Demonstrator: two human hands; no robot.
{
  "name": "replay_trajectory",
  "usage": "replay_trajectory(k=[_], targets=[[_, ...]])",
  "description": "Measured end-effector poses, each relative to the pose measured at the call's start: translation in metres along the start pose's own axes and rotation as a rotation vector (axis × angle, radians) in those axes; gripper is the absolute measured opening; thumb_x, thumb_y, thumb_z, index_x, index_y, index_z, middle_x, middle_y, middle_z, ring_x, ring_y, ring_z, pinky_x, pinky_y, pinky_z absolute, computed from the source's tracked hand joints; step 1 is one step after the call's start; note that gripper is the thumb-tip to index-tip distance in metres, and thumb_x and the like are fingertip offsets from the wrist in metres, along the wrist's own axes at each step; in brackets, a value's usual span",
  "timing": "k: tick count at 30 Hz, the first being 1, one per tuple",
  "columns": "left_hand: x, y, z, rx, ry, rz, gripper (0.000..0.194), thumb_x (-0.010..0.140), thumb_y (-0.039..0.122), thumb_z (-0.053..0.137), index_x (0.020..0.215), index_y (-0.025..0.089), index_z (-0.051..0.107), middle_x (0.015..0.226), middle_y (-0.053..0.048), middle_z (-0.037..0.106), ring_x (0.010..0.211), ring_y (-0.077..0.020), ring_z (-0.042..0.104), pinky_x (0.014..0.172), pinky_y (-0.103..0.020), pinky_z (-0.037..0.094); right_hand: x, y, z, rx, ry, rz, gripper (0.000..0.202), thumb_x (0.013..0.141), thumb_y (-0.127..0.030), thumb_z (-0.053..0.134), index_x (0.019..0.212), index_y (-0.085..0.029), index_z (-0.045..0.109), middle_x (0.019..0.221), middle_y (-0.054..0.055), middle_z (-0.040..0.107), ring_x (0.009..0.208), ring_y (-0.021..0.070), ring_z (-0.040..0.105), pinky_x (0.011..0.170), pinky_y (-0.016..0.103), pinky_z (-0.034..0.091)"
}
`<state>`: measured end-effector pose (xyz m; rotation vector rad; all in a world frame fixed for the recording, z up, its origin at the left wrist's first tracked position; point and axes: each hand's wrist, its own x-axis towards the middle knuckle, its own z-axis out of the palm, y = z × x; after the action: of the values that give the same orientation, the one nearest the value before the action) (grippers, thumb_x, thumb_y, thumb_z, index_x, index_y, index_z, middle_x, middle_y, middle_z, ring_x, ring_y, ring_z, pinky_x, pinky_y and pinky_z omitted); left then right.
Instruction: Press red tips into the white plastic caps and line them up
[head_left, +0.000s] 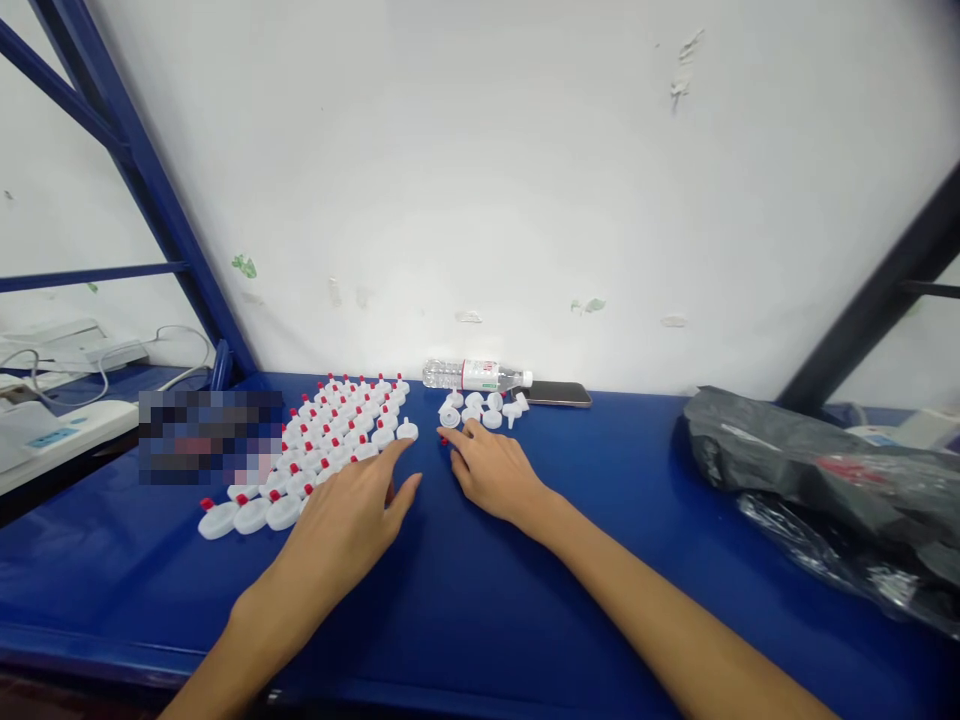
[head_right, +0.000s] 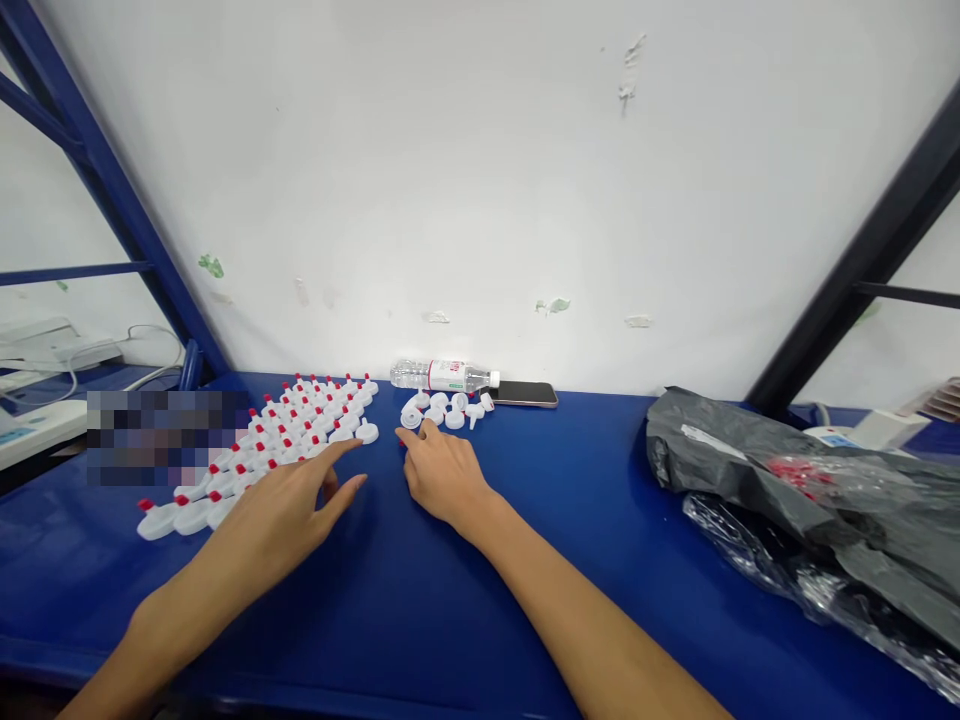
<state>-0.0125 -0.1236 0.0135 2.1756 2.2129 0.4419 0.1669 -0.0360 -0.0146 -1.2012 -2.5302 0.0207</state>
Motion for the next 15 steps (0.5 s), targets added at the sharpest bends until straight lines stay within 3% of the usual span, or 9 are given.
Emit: replay_trajectory(k=[6, 10, 15], targets=[[0.002, -0.001, 0.005, 0.058, -0.047, 0.0, 0.052, 0.099, 0.041, 0.045, 0.147, 0.021, 0.048, 0.102, -0.009, 0.075, 0.09, -0.0281, 0.07, 0.075, -0.035, 0.046, 0.001, 0.005, 0.0, 0.073, 0.028, -0.024, 0.029, 0.102, -0.033, 0.048, 0.125, -0.027, 0.064, 0.115, 0.005, 0.066, 0.09, 0.0202, 0.067, 0.071, 0.03, 0.045], [0.001, 0.001, 0.005, 0.082, -0.076, -0.007, 0.051, 0.099, 0.04, 0.046, 0.146, 0.02, 0.05, 0.106, -0.011, 0.075, 0.092, -0.0281, 0.07, 0.072, -0.034, 0.045, 0.003, 0.008, 0.004, 0.124, 0.069, 0.06, 0.025, 0.099, -0.035, 0.057, 0.122, -0.026, 0.064, 0.113, 0.005, 0.067, 0.094, 0.0209, 0.066, 0.072, 0.03, 0.044], [0.001, 0.001, 0.008, 0.079, -0.079, 0.018, 0.051, 0.1, 0.04, 0.046, 0.146, 0.019, 0.05, 0.106, -0.011, 0.074, 0.092, -0.0281, 0.07, 0.072, -0.034, 0.044, 0.005, 0.012, 0.005, 0.196, 0.057, 0.123, 0.012, 0.098, -0.03, 0.06, 0.098, -0.023, 0.069, 0.101, 0.003, 0.069, 0.091, 0.0194, 0.065, 0.072, 0.029, 0.042]])
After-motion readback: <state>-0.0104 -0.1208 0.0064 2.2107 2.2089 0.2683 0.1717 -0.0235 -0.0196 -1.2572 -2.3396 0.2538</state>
